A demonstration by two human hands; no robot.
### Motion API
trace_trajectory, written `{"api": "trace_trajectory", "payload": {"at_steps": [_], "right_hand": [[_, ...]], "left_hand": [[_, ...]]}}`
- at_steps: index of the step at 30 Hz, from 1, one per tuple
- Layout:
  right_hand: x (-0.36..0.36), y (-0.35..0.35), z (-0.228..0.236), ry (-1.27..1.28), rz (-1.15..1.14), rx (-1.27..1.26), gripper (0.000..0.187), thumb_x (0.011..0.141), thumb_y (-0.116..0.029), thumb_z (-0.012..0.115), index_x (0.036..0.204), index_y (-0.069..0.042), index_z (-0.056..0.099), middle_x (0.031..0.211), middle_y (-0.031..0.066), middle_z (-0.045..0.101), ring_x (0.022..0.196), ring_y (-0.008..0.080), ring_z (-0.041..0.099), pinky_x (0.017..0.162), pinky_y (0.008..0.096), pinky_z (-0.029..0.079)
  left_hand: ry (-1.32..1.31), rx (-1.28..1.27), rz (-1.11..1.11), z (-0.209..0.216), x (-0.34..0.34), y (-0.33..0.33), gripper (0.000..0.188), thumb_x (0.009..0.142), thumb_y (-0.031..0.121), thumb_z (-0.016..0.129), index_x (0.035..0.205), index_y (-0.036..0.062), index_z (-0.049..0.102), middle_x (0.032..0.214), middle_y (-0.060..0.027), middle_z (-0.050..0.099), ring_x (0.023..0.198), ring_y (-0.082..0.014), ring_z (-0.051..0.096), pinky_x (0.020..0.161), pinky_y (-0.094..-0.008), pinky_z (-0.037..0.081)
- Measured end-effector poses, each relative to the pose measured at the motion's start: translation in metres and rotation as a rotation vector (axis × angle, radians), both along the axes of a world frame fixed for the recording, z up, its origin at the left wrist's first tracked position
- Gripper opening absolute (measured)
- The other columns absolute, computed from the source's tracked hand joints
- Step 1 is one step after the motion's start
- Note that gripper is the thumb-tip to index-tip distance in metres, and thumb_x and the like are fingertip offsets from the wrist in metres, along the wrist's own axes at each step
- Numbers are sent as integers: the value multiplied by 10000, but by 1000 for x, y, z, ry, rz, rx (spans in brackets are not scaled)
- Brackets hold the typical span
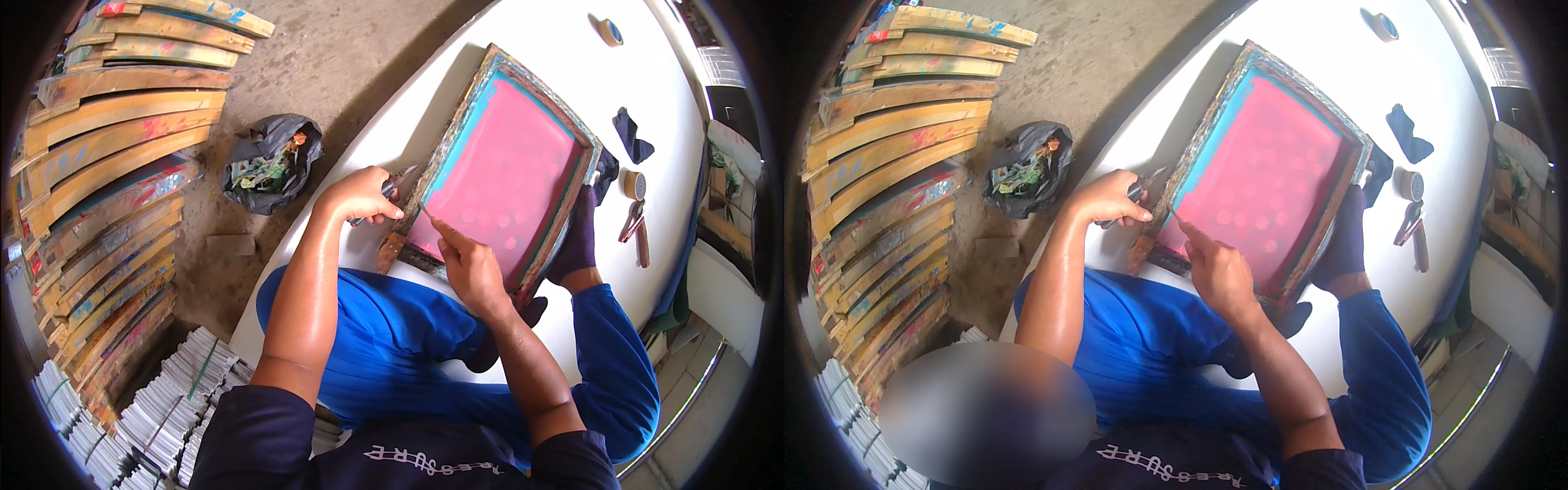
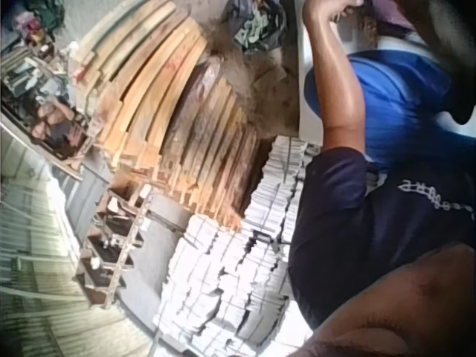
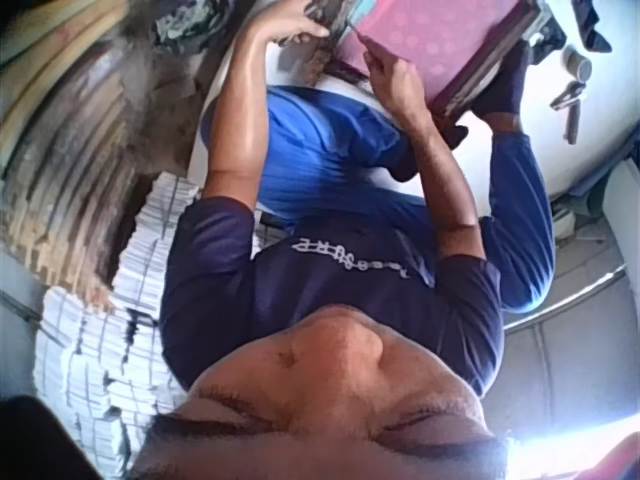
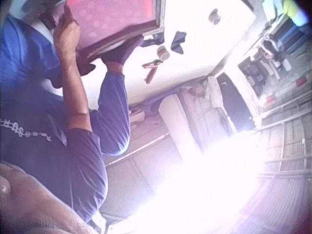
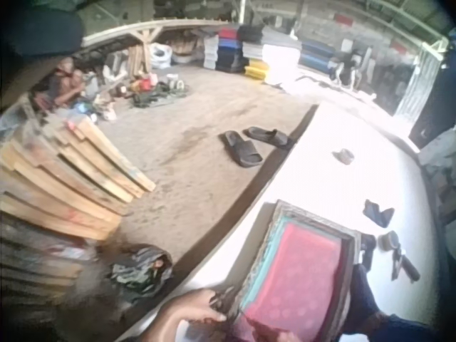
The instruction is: The person scrapes the edge of a screen printing frame with a small metal tool, removing dried pink ink from the border. The person holds the frame steady with the left hand and scrapes along the edge with the right hand.
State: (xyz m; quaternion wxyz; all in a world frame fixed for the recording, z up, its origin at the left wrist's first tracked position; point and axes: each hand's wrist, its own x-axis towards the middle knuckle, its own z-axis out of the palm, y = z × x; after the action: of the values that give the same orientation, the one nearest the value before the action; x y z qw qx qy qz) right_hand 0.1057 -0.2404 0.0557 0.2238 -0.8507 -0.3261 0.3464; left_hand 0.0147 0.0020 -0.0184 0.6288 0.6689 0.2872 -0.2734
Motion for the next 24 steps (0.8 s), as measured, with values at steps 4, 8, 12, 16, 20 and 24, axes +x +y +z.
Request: {"api": "trace_trajectory", "payload": {"at_steps": [4,8,12,16,20,24], "right_hand": [[-11,-2,3,-14,5,-3,324,1016,-180,602,1325,-136,686,1025,257,730,969,441,707,834,528,554],[-14,-7,0,-63,48,48,328,1006,-169,616,1324,-133,685,1009,255,732,975,442,704,844,531,554],[-20,-13,2,-84,87,70,329,998,-168,626,1320,-136,688,1024,252,732,975,445,703,841,533,554],[-27,-12,12,-16,71,-36,328,1008,-149,624,1326,-118,696,1068,238,731,1016,413,707,888,462,549],[-31,-11,10,-45,101,-13,368,998,-173,624,1364,-201,657,1009,248,732,960,445,707,833,539,557],[-33,-10,11,-100,118,-21,376,1002,-172,612,1375,-212,641,998,250,731,948,451,707,832,548,559]], "left_hand": [[2,-14,-10,-2,-1,-1,318,801,138,853,964,7,613,733,-78,680,622,-158,678,519,-323,510],[24,8,-44,12,2,-1,300,805,116,842,952,4,607,728,-83,682,618,-162,680,531,-320,514],[20,18,-40,4,0,-2,287,813,113,834,946,6,604,729,-89,688,620,-163,685,527,-328,515],[10,21,-44,2,-1,-2,280,820,114,828,947,5,604,733,-93,693,620,-165,687,526,-331,517],[10,11,-43,-2,-1,-2,278,821,109,825,950,2,603,734,-98,697,623,-166,690,530,-329,521],[29,25,-58,6,1,-2,273,820,96,824,947,3,601,725,-102,697,624,-165,692,532,-326,523]]}}
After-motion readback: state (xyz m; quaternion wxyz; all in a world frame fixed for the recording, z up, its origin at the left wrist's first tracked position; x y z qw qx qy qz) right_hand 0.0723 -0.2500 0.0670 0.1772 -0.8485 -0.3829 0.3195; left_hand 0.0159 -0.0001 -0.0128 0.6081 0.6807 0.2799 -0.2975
